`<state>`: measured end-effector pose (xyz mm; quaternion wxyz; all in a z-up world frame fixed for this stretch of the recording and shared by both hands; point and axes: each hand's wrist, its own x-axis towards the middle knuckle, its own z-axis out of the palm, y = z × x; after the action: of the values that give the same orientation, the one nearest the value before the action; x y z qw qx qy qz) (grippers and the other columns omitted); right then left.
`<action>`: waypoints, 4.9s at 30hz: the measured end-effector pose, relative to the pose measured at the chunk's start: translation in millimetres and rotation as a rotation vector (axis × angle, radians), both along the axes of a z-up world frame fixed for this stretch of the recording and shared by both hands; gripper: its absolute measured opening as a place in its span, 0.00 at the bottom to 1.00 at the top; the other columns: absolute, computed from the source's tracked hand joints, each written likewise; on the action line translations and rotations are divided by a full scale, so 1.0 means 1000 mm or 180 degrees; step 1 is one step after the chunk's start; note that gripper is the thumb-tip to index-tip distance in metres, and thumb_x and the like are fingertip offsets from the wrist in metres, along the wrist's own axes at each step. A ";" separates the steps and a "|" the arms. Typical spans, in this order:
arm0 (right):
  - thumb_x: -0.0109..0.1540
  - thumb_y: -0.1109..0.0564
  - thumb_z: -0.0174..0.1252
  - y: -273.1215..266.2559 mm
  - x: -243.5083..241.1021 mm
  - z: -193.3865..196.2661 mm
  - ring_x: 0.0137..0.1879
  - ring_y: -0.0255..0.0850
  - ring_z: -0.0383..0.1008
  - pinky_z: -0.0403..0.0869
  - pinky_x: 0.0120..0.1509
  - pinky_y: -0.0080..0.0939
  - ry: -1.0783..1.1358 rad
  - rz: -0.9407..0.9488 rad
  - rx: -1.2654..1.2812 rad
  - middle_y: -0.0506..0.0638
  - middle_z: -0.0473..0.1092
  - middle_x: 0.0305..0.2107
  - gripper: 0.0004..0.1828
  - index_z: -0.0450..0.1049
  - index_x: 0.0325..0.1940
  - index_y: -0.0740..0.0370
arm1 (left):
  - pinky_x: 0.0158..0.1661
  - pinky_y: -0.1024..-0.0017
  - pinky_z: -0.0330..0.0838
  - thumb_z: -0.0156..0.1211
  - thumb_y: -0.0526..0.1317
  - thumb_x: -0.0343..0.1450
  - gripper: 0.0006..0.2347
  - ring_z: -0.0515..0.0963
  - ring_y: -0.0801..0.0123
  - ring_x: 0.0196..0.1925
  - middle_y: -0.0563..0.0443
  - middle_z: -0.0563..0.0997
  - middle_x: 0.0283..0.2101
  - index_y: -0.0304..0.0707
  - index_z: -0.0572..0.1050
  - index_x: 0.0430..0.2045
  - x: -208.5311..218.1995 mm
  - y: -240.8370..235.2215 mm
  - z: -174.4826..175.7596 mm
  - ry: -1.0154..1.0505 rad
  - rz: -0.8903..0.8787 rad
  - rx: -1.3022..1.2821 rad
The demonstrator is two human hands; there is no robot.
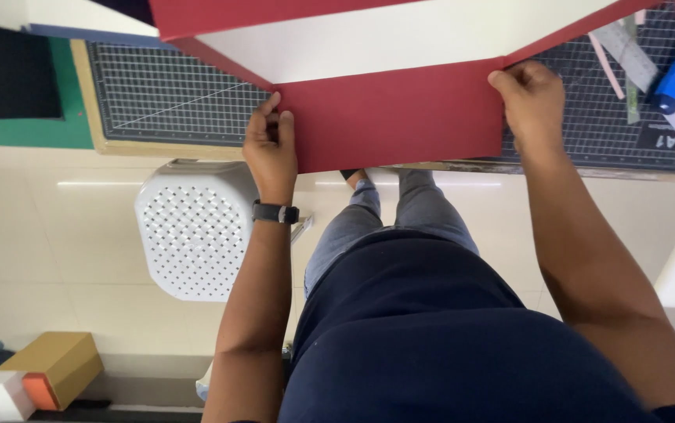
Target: The person measures and cuts a red cardstock piece to fit the side of a white paper box, then applies glue to the box edge and adheres the red piece. They smooth the seam with a white tool to secure the attachment.
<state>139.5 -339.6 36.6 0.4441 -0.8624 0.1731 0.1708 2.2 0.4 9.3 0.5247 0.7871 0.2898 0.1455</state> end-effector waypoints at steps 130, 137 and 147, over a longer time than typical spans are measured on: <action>0.67 0.58 0.71 -0.006 -0.011 -0.028 0.35 0.38 0.79 0.78 0.40 0.41 -0.1687 0.0527 -0.0632 0.47 0.78 0.31 0.08 0.78 0.40 0.60 | 0.33 0.72 0.75 0.71 0.41 0.66 0.08 0.79 0.75 0.26 0.60 0.82 0.22 0.44 0.77 0.19 0.037 0.016 -0.010 0.0287 0.0519 0.0569; 0.66 0.58 0.72 -0.009 -0.008 -0.036 0.33 0.35 0.77 0.78 0.38 0.36 -0.1723 0.0449 -0.0631 0.46 0.77 0.29 0.09 0.77 0.38 0.61 | 0.33 0.73 0.76 0.70 0.42 0.67 0.08 0.80 0.75 0.26 0.60 0.83 0.24 0.44 0.77 0.20 0.036 0.014 -0.008 0.0265 0.0435 0.0571; 0.64 0.55 0.73 -0.012 0.003 -0.030 0.33 0.37 0.79 0.77 0.35 0.44 -0.1761 0.0559 -0.1252 0.45 0.77 0.31 0.08 0.80 0.34 0.55 | 0.30 0.71 0.75 0.68 0.42 0.68 0.08 0.81 0.74 0.25 0.58 0.84 0.23 0.43 0.79 0.20 0.037 0.007 0.002 0.0311 0.0310 0.0765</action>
<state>142.9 -351.8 6.1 0.2832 -0.9566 0.0010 -0.0684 39.2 7.8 11.0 0.4042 0.8355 0.3333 0.1660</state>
